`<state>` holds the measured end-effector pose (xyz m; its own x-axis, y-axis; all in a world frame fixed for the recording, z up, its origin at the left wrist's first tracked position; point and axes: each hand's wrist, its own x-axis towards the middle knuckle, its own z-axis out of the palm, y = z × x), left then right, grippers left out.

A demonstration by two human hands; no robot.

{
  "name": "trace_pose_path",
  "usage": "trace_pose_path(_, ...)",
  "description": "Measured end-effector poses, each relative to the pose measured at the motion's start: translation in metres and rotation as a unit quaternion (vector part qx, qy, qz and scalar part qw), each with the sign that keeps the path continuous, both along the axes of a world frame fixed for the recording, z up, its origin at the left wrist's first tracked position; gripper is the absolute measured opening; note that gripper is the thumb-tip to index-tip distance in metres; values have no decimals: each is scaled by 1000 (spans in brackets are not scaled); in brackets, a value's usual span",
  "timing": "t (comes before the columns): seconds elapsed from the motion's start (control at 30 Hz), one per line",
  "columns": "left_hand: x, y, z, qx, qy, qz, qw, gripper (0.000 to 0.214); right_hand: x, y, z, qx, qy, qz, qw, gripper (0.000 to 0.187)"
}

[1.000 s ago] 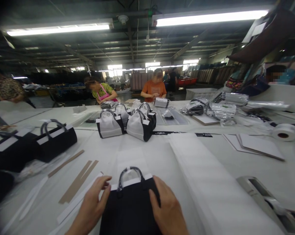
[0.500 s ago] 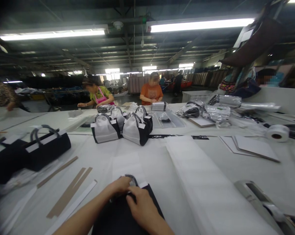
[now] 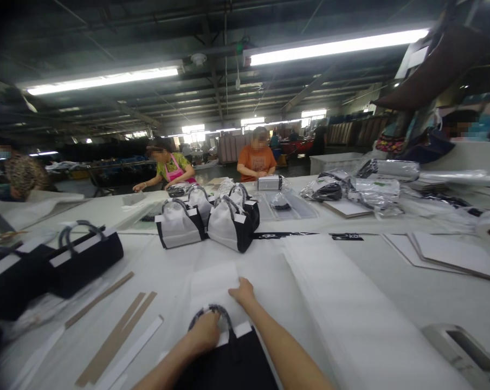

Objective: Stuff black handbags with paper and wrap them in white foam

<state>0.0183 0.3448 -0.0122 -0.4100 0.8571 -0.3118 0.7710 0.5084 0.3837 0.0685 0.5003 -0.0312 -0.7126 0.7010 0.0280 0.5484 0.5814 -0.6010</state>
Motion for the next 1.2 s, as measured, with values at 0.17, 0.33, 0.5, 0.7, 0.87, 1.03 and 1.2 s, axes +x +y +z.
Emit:
trace_pose_path(0.17,11,-6,7,7,36,13,999,41,11,0,-4,-10,-9,90,996,36)
trace_pose_path(0.33,20,-11,15,26,53,34,998,51,30,-9,0,-20,-44,215,975,43)
trace_pose_path(0.5,26,-13,26,36,53,44,997,49,34,-9,6,-67,-78,299,949,39)
trace_pose_path(0.7,28,-12,37,37,54,46,997,51,34,-11,16,-123,-79,321,936,22)
trace_pose_path(0.87,27,-10,43,40,55,57,996,48,34,-16,23,-120,-59,323,937,11)
trace_pose_path(1.03,22,-6,44,40,64,81,994,34,32,-16,32,-93,-49,286,953,19)
trace_pose_path(1.2,17,-6,43,22,92,86,992,33,58,-27,76,1,-1,150,989,46)
